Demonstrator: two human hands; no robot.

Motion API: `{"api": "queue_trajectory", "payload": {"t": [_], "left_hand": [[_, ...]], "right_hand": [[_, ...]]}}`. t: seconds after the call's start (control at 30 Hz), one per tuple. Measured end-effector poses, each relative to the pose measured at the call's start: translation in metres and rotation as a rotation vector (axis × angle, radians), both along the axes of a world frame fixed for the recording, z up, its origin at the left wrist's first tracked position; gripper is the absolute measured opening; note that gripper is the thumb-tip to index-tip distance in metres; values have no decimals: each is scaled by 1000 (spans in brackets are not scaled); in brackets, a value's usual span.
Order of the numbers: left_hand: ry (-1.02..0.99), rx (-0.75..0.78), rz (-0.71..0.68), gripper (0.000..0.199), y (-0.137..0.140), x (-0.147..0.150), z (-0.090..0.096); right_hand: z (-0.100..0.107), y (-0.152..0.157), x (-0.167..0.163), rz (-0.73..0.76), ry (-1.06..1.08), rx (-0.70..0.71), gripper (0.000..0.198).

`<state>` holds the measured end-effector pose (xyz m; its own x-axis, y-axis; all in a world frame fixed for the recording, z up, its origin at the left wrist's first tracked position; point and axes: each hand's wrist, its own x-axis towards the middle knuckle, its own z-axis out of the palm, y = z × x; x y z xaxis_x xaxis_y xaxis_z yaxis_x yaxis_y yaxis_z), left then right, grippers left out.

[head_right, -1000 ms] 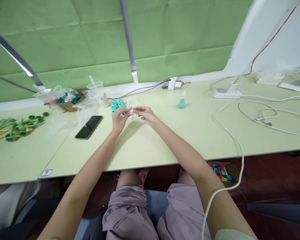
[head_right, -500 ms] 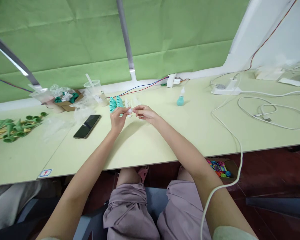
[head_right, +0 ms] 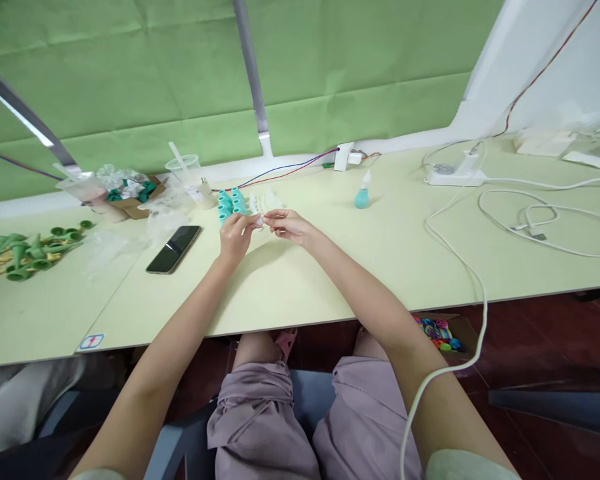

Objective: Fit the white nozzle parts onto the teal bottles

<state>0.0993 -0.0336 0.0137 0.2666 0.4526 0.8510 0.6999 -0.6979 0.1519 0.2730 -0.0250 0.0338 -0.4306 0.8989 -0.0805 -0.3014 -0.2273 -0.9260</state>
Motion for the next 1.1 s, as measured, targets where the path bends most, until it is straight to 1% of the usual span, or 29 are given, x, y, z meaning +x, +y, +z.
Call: {"api": "queue_trajectory", "payload": {"t": [0.17,0.27,0.37,0.5,0.73,0.93,1.1], "left_hand": [[46,69,62,27,-1,2,1],[55,87,80,27,-3,3,2],[48,79,61,28,-3,3,2],[30,31,50,29,-4,2,3],[9,27,61,29,-4,4,4],[-74,-72,75,27,-1,4,3],[-106,-99,75,27,0,4,3]], "right_hand": [[-1,4,4,76,21,36,23],[-1,6,5,74,52,-13,18],[-1,7,5,73,83,-47,16],[-1,6,5,76,81,-15,14],[1,3,3,7,74,18,14],[4,-3,-3,-61,83,34,13],[4,-4,-5,-94,71,65,11]]}}
